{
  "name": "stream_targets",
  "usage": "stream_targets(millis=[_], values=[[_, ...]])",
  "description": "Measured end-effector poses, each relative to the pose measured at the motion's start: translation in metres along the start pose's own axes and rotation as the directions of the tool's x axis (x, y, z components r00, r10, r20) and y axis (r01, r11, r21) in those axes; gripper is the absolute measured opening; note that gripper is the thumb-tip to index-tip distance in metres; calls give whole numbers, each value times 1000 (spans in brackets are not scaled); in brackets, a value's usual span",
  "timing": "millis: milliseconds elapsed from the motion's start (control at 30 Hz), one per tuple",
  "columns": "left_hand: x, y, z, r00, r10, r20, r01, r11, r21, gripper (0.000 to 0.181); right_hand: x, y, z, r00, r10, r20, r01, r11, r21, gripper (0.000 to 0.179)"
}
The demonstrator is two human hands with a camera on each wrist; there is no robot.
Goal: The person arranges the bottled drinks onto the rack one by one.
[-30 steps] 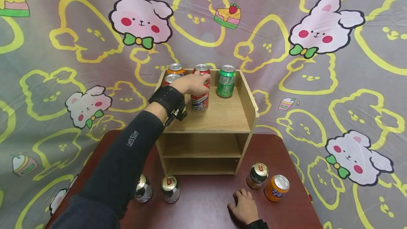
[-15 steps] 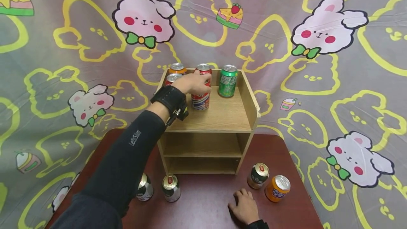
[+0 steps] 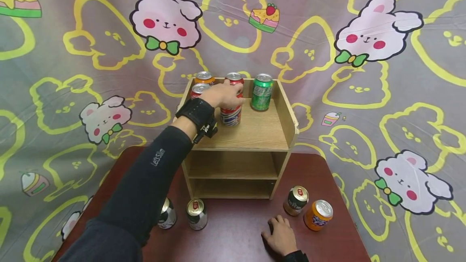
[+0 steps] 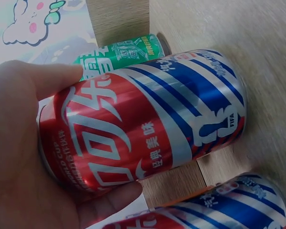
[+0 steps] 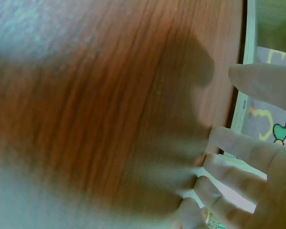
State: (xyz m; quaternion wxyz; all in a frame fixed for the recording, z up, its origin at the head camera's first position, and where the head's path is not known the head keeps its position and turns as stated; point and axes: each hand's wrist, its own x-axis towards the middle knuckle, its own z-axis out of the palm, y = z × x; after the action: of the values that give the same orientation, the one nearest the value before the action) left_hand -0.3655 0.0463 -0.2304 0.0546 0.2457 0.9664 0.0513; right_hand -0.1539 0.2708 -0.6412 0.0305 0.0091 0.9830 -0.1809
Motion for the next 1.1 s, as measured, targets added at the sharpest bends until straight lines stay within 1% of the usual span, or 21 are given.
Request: stream_targets(millis=[100,267,400,533,667,733,967,1100], values=[[0,4,1,999,-39,0,39,999,-6,63,0,0,-1,1000,0,10,0,1000,-3,42],[1,10,4,996,-84,-24,84,996,-12,61,-1,-2,-4,1000,-1,18,1,1000,-6,43],[2,13,6,993,-104,-48,103,994,-33,59,-1,-2,-6,1000,-6,17,6,1000,-5,42],[-1,13,4,995,-90,-50,88,996,-28,58,-2,-3,-6,1000,-15,4,15,1000,-3,41],[-2,9,2,998,-56,-17,56,998,-27,60,-3,-4,-8,1000,-18,5,18,1000,7,39],[-2,7,1,999,-42,-1,42,998,-42,61,-4,-5,-8,1000,-12,10,12,1000,8,40],[-2,5,-3,999,-31,45,36,995,-97,63,-4,-5,-8,1000,-2,19,2,1000,0,39],[-2,4,-5,999,-29,45,34,993,-113,61,-4,-5,-9,1000,-3,15,3,1000,5,39]])
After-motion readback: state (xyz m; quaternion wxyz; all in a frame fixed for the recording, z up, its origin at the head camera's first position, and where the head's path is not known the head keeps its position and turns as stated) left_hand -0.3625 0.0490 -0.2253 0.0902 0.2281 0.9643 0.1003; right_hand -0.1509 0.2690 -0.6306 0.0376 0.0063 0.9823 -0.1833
